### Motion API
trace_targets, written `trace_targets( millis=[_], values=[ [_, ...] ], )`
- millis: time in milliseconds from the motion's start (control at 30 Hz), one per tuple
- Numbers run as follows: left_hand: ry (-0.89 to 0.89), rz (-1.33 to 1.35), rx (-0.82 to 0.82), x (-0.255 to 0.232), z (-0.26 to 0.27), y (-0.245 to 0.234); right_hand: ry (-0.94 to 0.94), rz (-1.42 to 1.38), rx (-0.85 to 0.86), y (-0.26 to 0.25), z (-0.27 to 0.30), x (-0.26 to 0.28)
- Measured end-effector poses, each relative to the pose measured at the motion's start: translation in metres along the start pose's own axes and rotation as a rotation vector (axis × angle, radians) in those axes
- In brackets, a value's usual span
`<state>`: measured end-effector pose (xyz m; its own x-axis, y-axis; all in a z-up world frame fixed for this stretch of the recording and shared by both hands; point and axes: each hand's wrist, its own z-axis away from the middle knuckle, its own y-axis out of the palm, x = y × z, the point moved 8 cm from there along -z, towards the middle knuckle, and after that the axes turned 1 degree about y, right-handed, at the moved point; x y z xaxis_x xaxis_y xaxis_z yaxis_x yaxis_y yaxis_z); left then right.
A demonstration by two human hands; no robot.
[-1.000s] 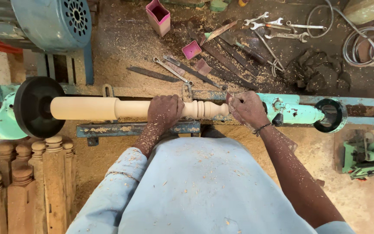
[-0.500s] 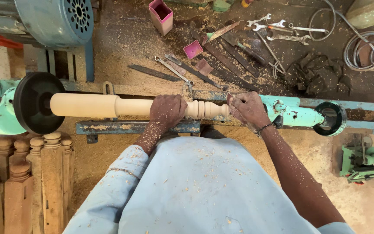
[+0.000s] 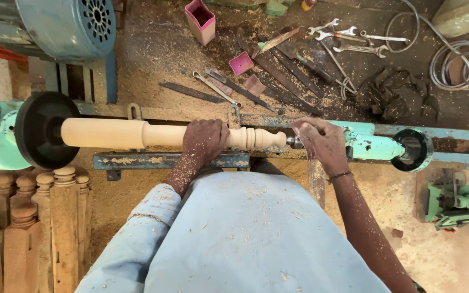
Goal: The person shapes a piece of wood on a lathe using various chisels and then sands the surface with a piece of sandpaper and a flat block.
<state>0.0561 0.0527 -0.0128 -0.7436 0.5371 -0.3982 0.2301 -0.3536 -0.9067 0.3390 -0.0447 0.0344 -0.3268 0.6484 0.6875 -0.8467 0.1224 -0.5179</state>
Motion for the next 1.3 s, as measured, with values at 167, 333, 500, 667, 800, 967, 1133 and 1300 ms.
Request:
trace_targets(
  millis=[167, 333, 500, 667, 800, 967, 1133, 1300],
  values=[
    [0.007, 0.023, 0.021, 0.003, -0.001, -0.001, -0.128, 0.041, 0.106, 0.012, 0.007, 0.014],
    [0.001, 0.025, 0.043, 0.009, 0.0, 0.0, -0.194, 0.001, 0.007, 0.019, 0.011, 0.001],
    [0.012, 0.053, 0.046, 0.014, 0.001, -0.001, -0.042, 0.224, -0.204, 0.013, 0.011, -0.025],
    [0.048, 0.071, 0.103, 0.014, 0.0, 0.002, -0.227, 0.762, -0.183, 0.03, 0.021, -0.011],
    [0.111, 0.089, 0.001, 0.011, 0.002, -0.005, -0.392, 0.779, -0.189, 0.04, 0.032, 0.007],
    [0.136, 0.146, -0.006, 0.012, 0.002, -0.002, -0.302, 0.817, -0.074, 0.043, 0.025, 0.01],
    [0.129, 0.162, -0.053, 0.015, 0.006, -0.002, -0.227, 0.87, 0.087, 0.044, 0.013, 0.016],
    [0.109, 0.139, -0.11, 0.026, 0.012, -0.006, -0.276, 0.955, 0.171, 0.045, 0.003, 0.031]
  ],
)
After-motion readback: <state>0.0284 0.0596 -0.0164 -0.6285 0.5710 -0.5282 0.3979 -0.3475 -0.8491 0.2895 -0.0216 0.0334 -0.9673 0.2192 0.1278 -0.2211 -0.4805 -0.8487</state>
